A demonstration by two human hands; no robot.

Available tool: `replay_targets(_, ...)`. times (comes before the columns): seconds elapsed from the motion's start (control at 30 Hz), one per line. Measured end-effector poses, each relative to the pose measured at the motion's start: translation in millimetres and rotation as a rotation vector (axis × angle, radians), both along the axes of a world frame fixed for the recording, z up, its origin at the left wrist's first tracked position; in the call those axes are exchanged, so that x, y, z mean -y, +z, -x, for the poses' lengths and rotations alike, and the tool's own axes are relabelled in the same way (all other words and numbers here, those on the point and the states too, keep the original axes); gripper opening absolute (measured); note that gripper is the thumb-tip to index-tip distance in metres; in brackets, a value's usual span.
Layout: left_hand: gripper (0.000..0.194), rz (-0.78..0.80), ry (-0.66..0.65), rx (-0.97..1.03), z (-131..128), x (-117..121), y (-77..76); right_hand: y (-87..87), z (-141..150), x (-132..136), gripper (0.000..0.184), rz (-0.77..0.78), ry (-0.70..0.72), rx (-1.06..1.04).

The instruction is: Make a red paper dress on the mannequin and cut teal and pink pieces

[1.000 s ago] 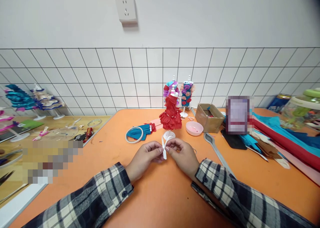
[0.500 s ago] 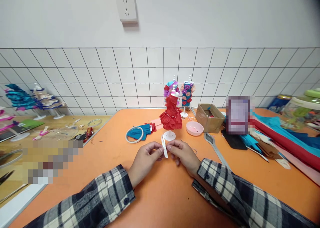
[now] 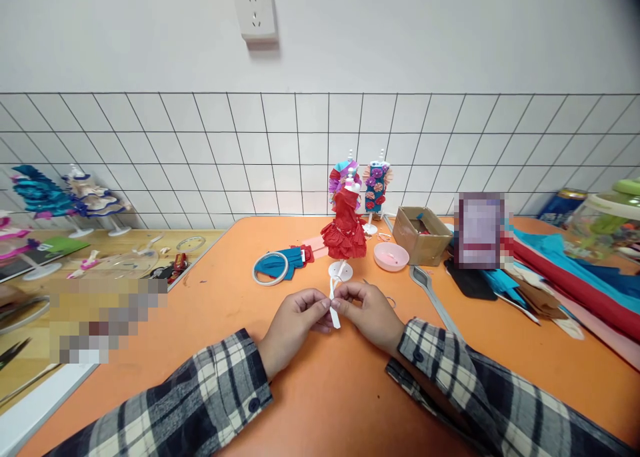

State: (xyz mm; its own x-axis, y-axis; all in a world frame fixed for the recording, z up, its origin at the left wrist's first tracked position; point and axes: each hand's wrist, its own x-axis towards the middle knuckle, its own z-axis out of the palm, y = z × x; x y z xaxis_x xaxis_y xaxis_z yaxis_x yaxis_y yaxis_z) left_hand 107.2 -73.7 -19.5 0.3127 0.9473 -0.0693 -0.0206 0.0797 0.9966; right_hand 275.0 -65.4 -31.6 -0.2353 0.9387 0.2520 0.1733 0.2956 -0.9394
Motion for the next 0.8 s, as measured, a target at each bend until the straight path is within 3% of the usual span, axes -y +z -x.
replay_targets(0.27,0.024,-0.079,0.119,-0.101,-4.1,4.6,1.3,2.0,-0.5,1.1,0.016,0.076,0.023,0.073)
replay_targets(0.43,0.023,-0.018,0.1,-0.009,-6.5,6.3,-1.1,3.0,-1.0,6.1,0.009,-0.272,-0.017,0.298)
replay_targets(0.57,0.025,0.184,0.08,0.196,-7.6,8.5,-2.7,-0.6,-3.1,9.9,0.008,-0.522,-0.055,0.414)
replay_targets(0.63,0.027,0.244,0.077,0.279,-7.4,8.9,-2.3,-2.3,-2.9,10.1,0.007,-0.494,-0.095,0.374)
replay_targets(0.8,0.029,0.208,0.045,0.33,-2.6,5.0,-3.3,-3.3,2.2,8.2,0.007,-0.207,-0.161,0.246)
